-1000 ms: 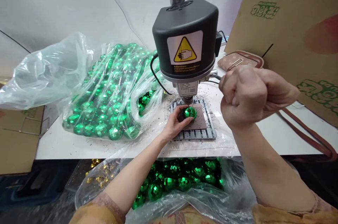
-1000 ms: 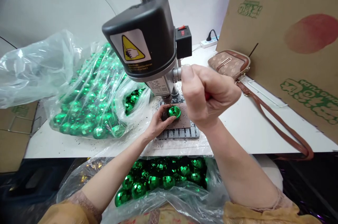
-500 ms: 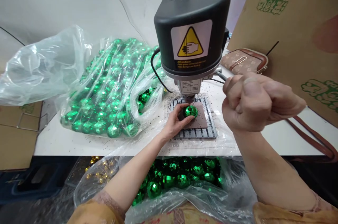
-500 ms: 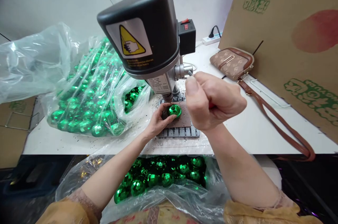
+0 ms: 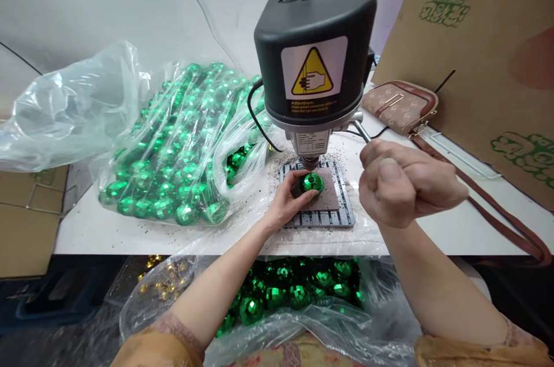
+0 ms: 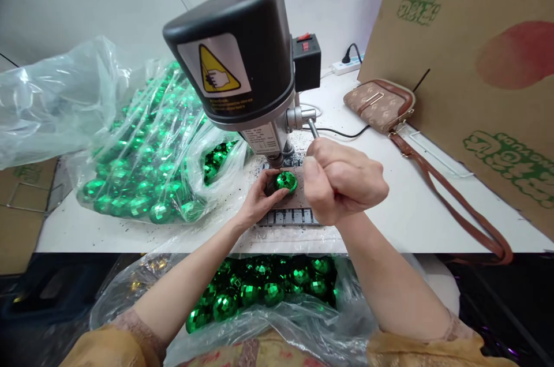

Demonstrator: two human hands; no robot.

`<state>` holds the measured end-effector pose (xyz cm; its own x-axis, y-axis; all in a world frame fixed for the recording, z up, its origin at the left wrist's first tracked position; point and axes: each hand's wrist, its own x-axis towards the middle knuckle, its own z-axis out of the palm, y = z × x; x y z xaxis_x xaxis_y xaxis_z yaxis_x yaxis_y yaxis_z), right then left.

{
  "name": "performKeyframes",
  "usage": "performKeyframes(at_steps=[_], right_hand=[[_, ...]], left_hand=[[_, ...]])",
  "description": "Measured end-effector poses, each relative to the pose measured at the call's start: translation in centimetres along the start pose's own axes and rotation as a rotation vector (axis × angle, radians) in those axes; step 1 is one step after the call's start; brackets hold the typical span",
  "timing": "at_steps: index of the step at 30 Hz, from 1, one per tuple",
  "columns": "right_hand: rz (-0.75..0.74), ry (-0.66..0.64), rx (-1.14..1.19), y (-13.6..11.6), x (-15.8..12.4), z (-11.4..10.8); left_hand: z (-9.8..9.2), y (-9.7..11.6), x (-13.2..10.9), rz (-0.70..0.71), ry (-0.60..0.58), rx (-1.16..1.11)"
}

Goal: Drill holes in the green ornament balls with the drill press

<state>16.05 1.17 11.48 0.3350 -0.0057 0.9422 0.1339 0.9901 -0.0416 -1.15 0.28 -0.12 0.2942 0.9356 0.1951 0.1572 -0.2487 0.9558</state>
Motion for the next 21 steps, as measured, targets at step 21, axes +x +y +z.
performKeyframes(at_steps=[21], right_hand=[[0.400,0.111,-0.008,0.5,6.1,2.3]], left_hand=[[-6.6,2.9,-18.9,0.204,-0.348,0.893]])
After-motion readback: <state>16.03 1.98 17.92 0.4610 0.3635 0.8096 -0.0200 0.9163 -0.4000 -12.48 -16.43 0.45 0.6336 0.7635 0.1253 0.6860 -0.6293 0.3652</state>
